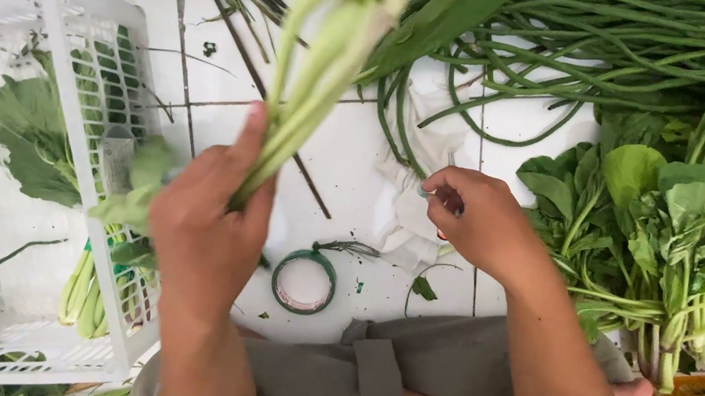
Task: The person gathers bunches of leafy green vegetables, wraps them with green tape, and secures them using scissors. The person then places the bundled vegetables into a white plastic crate.
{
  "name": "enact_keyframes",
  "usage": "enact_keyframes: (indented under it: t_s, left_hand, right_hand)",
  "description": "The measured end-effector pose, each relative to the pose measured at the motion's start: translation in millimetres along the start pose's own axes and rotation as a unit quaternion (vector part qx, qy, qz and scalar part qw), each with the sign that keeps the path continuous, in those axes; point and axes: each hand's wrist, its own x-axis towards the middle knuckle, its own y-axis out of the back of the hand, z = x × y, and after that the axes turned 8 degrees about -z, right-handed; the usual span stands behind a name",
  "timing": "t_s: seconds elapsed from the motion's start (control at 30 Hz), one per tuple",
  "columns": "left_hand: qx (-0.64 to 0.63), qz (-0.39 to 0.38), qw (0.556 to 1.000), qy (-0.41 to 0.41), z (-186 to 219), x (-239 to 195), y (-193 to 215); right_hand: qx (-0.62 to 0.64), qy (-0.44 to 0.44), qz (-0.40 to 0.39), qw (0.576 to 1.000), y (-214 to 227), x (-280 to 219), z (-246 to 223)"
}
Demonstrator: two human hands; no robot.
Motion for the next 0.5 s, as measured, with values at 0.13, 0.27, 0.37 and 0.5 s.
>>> enact_keyframes:
  t_s: [0.13,0.27,0.37,0.5]
  left_hand:
    - [0.0,-0.1,0.994,0.05,-19.7,0.6,-30.1]
    - [0.0,-0.219,0.953,0.207,-33.9,6.2,-50.4]
    - [-0.024,-0.216,0.952,0.217,-35.4,7.3,-53.4]
    - [-0.036,-0.227,0.949,0.217,-33.6,8.6,-51.4]
  right_hand:
    - [-0.038,-0.103,-0.059,0.992,-8.5,11.0,2.1]
    - [-0.134,-0.051,-0.081,0.986,-46.5,32.1,17.2]
    - [-0.195,-0.01,-0.124,0.973,-84.4,38.0,18.9]
    - [-0.275,0.041,-0.137,0.951,-95.2,34.0,17.8]
